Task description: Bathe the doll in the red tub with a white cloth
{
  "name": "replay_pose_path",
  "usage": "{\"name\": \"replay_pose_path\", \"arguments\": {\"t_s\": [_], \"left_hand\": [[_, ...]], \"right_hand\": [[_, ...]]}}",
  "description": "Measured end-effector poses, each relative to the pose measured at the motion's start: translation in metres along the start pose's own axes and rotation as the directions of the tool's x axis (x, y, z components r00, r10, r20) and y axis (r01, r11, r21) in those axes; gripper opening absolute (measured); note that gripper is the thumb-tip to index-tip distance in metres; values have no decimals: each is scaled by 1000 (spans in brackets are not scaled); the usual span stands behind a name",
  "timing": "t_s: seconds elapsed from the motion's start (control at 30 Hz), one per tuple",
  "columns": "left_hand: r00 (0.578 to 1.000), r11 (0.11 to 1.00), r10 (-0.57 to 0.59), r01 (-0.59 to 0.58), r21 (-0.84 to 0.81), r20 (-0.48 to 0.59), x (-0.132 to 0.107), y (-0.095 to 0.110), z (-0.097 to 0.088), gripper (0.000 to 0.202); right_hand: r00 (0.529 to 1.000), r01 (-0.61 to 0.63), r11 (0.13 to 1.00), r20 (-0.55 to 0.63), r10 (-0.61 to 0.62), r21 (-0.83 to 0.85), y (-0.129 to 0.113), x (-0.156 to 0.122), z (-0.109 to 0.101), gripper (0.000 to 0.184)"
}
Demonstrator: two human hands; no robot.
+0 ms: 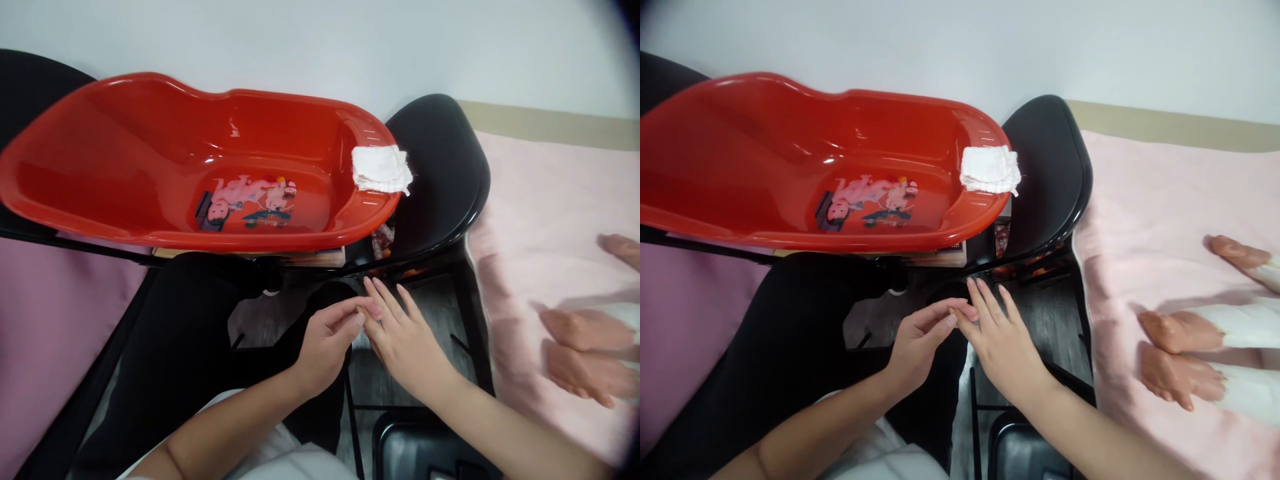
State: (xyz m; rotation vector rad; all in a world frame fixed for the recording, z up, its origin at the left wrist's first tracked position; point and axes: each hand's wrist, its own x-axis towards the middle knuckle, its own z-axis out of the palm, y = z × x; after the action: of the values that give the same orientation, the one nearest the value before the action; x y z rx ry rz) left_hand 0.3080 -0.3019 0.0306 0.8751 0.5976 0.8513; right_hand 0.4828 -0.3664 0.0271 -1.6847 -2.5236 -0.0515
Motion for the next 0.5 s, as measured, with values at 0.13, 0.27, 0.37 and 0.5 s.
{"name": "replay_pose_path", "arguments": {"t_s": [0.13,0.27,0.37,0.5], "left_hand": [[1000,1000,-4,4,26,-1,3,2,3,22],[1000,1000,-8,8,-19,-7,3,-2,5,24],[1000,998,-5,3,-68,-26,2,-7,5,23],[999,995,-16,12,-100,-41,3,-11,5,20]], "right_hand": [[1000,-9,1000,1,9,-3,0,0,0,68],[1000,-6,1000,1,6,-12,1,-1,2,71],[1000,-5,1000,4,5,-14,1,-1,2,71],[1000,-1,1000,7,2,-14,0,-1,3,65]]}}
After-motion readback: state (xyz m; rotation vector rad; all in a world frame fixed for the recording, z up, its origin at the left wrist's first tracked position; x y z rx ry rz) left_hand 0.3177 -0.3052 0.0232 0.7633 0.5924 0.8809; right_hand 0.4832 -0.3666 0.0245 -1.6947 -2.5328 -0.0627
